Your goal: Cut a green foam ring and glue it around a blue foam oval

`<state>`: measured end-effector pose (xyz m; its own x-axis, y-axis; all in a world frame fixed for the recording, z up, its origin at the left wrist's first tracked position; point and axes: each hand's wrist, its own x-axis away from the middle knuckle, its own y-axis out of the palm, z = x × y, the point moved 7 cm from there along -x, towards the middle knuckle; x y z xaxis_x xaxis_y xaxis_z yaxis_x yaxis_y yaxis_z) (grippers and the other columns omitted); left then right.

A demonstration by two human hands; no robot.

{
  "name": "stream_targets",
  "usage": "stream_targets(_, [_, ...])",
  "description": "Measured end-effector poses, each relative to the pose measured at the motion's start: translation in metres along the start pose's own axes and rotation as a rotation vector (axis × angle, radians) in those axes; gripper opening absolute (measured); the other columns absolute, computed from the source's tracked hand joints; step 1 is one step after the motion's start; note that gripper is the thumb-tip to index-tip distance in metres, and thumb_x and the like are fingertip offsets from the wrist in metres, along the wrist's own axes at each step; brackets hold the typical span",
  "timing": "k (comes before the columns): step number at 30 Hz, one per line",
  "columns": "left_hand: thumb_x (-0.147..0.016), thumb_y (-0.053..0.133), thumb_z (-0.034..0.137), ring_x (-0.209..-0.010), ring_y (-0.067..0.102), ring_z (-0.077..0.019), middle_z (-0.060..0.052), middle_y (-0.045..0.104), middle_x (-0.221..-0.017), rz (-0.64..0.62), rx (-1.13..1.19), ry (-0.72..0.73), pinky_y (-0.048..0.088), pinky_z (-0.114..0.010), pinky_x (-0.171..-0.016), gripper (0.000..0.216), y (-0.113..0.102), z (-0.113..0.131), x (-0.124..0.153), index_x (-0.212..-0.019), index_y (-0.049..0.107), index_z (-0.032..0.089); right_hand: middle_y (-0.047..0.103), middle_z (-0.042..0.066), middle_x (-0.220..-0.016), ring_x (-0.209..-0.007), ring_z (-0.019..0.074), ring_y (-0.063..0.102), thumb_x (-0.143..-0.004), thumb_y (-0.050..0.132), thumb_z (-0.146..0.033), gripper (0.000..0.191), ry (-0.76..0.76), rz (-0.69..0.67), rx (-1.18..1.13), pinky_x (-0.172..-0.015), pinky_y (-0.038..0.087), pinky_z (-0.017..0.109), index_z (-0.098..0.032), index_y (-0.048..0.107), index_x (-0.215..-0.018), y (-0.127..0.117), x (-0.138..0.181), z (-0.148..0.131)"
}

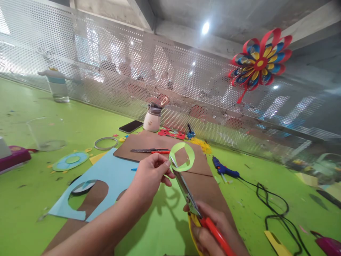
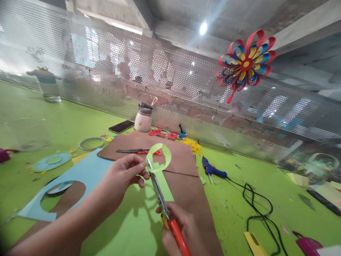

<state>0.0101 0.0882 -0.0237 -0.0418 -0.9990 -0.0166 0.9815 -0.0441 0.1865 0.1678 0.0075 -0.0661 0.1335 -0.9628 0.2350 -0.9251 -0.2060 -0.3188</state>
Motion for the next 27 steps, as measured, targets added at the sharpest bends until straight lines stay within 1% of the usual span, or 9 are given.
stream_targets(4, [-0.075, 0.059, 0.025, -0.045, 0.055, -0.0116, -0.001, 0.061, -0.054, -0.003, -0.009, -0.008, 0.045, -0.025, -0.048, 0.014, 0.000, -0.002, 0.000, -0.068, 0.050, 0.017, 0.036, -0.008, -0.045, -0.041, 0.0092, 0.035, -0.064, 0.054, -0.022, 0.030, 0.005, 0.001, 0.014, -0.038, 0.026, 0.019, -0.016, 0.060, -0.092, 0.001, 0.000, -0.001])
stream_targets(8, [-0.075, 0.058, 0.025, -0.046, 0.055, -0.0117, -0.001, 0.062, -0.054, -0.009, -0.023, -0.005, 0.046, -0.025, -0.048, 0.014, 0.000, -0.001, 0.000, -0.068, 0.050, 0.017, 0.037, -0.007, -0.046, -0.042, 0.0098, 0.036, -0.064, 0.051, -0.025, 0.030, -0.009, 0.034, 0.055, -0.039, 0.026, 0.020, -0.016, 0.061, -0.091, -0.001, 0.001, -0.005])
stream_targets(12, [-0.074, 0.058, 0.024, -0.049, 0.057, -0.0129, -0.001, 0.062, -0.055, -0.009, -0.031, 0.003, 0.045, -0.025, -0.048, 0.012, 0.000, -0.001, -0.001, -0.068, 0.050, 0.017, 0.036, -0.007, -0.046, -0.041, 0.0096, 0.033, -0.063, 0.052, -0.025, 0.028, -0.016, 0.066, 0.077, -0.038, 0.024, 0.019, -0.017, 0.061, -0.088, -0.002, 0.003, -0.009])
stream_targets(16, [-0.074, 0.058, 0.024, -0.047, 0.056, -0.0125, -0.001, 0.061, -0.054, -0.004, -0.011, 0.003, 0.045, -0.025, -0.047, 0.012, 0.000, -0.001, -0.001, -0.067, 0.051, 0.017, 0.036, -0.007, -0.044, -0.040, 0.0098, 0.033, -0.064, 0.053, -0.024, 0.027, 0.028, 0.096, 0.080, -0.037, 0.023, 0.019, -0.018, 0.062, -0.089, -0.002, 0.005, -0.008])
stream_targets(22, [-0.074, 0.058, 0.023, -0.047, 0.056, -0.0121, -0.001, 0.061, -0.053, -0.005, 0.014, -0.023, 0.045, -0.024, -0.047, 0.012, 0.001, 0.000, 0.002, -0.067, 0.051, 0.016, 0.038, -0.007, -0.045, -0.041, 0.0092, 0.035, -0.064, 0.055, -0.022, 0.022, -0.027, 0.089, 0.050, -0.038, 0.024, 0.019, -0.018, 0.062, -0.084, -0.002, 0.005, -0.010])
stream_targets(27, [-0.074, 0.059, 0.022, -0.047, 0.054, -0.0109, -0.001, 0.060, -0.054, 0.000, 0.051, -0.050, 0.046, -0.022, -0.045, 0.012, 0.002, 0.002, 0.004, -0.067, 0.051, 0.016, 0.038, -0.008, -0.044, -0.040, 0.0085, 0.034, -0.064, 0.055, -0.023, 0.024, -0.023, 0.075, 0.031, -0.037, 0.024, 0.019, -0.017, 0.061, -0.087, -0.002, 0.003, -0.006])
